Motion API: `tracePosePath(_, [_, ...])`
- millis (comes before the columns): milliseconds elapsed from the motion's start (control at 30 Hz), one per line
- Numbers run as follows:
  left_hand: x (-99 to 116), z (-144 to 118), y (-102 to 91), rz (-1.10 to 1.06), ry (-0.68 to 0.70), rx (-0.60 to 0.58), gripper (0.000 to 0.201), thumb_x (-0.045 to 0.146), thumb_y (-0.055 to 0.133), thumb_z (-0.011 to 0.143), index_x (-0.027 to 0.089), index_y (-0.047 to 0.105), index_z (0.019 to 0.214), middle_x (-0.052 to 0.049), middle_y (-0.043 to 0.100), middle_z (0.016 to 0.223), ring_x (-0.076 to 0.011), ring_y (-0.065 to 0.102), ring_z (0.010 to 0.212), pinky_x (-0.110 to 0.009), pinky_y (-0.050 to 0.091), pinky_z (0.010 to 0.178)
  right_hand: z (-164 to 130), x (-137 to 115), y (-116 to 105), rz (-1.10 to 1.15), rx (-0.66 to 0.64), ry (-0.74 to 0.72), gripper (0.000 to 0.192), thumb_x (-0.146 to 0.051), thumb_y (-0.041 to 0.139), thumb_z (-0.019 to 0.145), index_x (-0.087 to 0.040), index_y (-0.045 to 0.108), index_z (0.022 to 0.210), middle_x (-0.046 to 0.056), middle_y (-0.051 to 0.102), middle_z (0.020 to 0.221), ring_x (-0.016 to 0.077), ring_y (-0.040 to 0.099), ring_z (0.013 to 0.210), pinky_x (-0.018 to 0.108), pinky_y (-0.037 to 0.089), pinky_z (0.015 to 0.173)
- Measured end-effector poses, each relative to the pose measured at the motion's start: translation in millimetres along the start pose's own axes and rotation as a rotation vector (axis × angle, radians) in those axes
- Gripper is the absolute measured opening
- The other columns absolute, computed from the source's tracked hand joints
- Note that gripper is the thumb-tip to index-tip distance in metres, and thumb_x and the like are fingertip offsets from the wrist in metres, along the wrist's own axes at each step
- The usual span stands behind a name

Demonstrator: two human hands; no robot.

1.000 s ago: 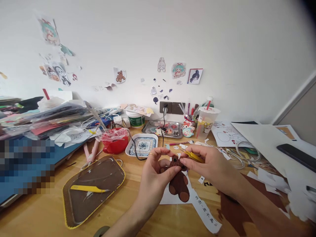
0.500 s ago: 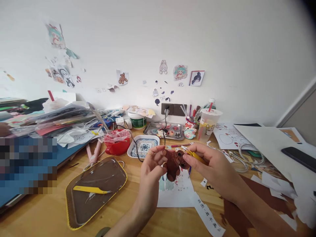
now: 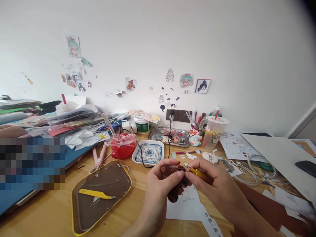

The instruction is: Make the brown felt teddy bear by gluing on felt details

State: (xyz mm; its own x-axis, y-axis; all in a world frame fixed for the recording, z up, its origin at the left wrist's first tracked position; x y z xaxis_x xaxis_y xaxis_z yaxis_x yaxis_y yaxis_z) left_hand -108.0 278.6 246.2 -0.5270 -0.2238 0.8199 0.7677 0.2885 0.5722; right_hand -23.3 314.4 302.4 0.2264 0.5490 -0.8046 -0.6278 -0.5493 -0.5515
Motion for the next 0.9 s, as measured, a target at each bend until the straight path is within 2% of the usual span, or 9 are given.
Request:
tracePosePath(133, [-3, 0, 5.5, -0.029, -0.038, -0.052, 0.014, 0.022, 0.062, 0.072, 0.015, 0.051, 0.078, 0.0, 0.061, 0.052, -0.0095, 0.055, 0.042, -0.012, 0.027, 0.031, 0, -3, 2, 0.037, 0.001, -0.008, 0.014, -0.031, 0.042, 0.086, -0.022, 0.049, 0.077, -0.004, 0.056, 0.062, 0.0113, 0.053, 0.058, 0.022, 0.042, 0.055])
tracePosePath(200, [-1, -1, 5.1, -0.047, -0.028, -0.049, 0.013, 0.02, 0.063, 0.071, 0.016, 0.052, 0.076, 0.001, 0.061, 0.053, -0.0084, 0.055, 0.041, -0.012, 0.027, 0.031, -1, -3, -4, -0.06, 0.057, -0.005, 0.014, -0.032, 0.044, 0.084, -0.022, 0.049, 0.076, -0.005, 0.054, 0.059, 0.0106, 0.05, 0.055, 0.021, 0.04, 0.051])
tracePosePath(300, [4, -2, -2.0, -0.039, 0.021, 0.016, 0.01, 0.016, 0.067, 0.068, 0.014, 0.058, 0.073, 0.002, 0.062, 0.058, -0.0034, 0.051, 0.043, -0.011, 0.037, 0.038, -3, -6, -14, -0.294, 0.149, -0.019, 0.016, -0.039, 0.047, 0.082, -0.023, 0.051, 0.082, -0.006, 0.053, 0.059, 0.0112, 0.049, 0.053, 0.021, 0.039, 0.048])
tracePosePath(400, [11, -2, -8.1, -0.016, 0.088, 0.069, 0.009, 0.015, 0.068, 0.066, 0.014, 0.064, 0.073, 0.001, 0.064, 0.064, -0.0025, 0.049, 0.045, -0.013, 0.043, 0.043, -8, -21, -20, -0.448, 0.216, -0.127, 0.019, -0.038, 0.041, 0.085, -0.024, 0.05, 0.094, -0.004, 0.057, 0.066, 0.0121, 0.054, 0.059, 0.022, 0.04, 0.051])
tracePosePath(500, [16, -3, -11.8, 0.01, 0.152, 0.101, 0.008, 0.015, 0.068, 0.066, 0.015, 0.065, 0.074, 0.001, 0.065, 0.065, -0.0038, 0.051, 0.048, -0.013, 0.043, 0.042, -17, -43, -22, -0.563, 0.3, -0.291, 0.015, -0.028, 0.037, 0.088, -0.024, 0.051, 0.093, -0.003, 0.06, 0.075, 0.0119, 0.057, 0.066, 0.022, 0.04, 0.054])
tracePosePath(667, [26, -8, -15.6, 0.101, 0.247, 0.184, 0.007, 0.014, 0.067, 0.065, 0.017, 0.065, 0.072, 0.003, 0.062, 0.061, -0.004, 0.05, 0.047, -0.013, 0.043, 0.042, -34, -68, -13, -0.833, 0.429, -0.501, 0.018, -0.023, 0.039, 0.087, -0.02, 0.057, 0.085, -0.002, 0.059, 0.065, 0.0124, 0.055, 0.053, 0.025, 0.033, 0.048])
tracePosePath(767, [32, -13, -16.8, 0.161, 0.293, 0.243, 0.007, 0.014, 0.068, 0.063, 0.017, 0.064, 0.068, 0.003, 0.062, 0.062, -0.0041, 0.05, 0.047, -0.013, 0.043, 0.041, -41, -74, -7, -0.965, 0.499, -0.56, 0.019, -0.021, 0.042, 0.086, -0.018, 0.06, 0.085, 0.0, 0.061, 0.065, 0.014, 0.057, 0.057, 0.027, 0.031, 0.049])
tracePosePath(900, [41, -18, -14.8, 0.262, 0.386, 0.263, 0.008, 0.015, 0.068, 0.062, 0.018, 0.064, 0.068, 0.003, 0.061, 0.066, -0.005, 0.052, 0.051, -0.013, 0.043, 0.043, -44, -76, -3, -1.034, 0.55, -0.554, 0.019, -0.02, 0.043, 0.086, -0.016, 0.062, 0.086, 0.002, 0.064, 0.068, 0.0153, 0.059, 0.061, 0.029, 0.033, 0.054])
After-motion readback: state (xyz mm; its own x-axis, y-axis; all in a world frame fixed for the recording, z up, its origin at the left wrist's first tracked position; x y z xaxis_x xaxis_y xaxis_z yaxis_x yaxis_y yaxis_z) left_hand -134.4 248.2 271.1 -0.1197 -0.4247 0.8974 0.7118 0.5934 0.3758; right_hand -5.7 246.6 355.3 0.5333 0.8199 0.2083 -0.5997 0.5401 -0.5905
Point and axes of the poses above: each hand's wrist, its own z-axis towards the middle knuckle, its own y-axis out of the palm, x = y × z, the point moved 10 cm from there along z, towards the middle knuckle
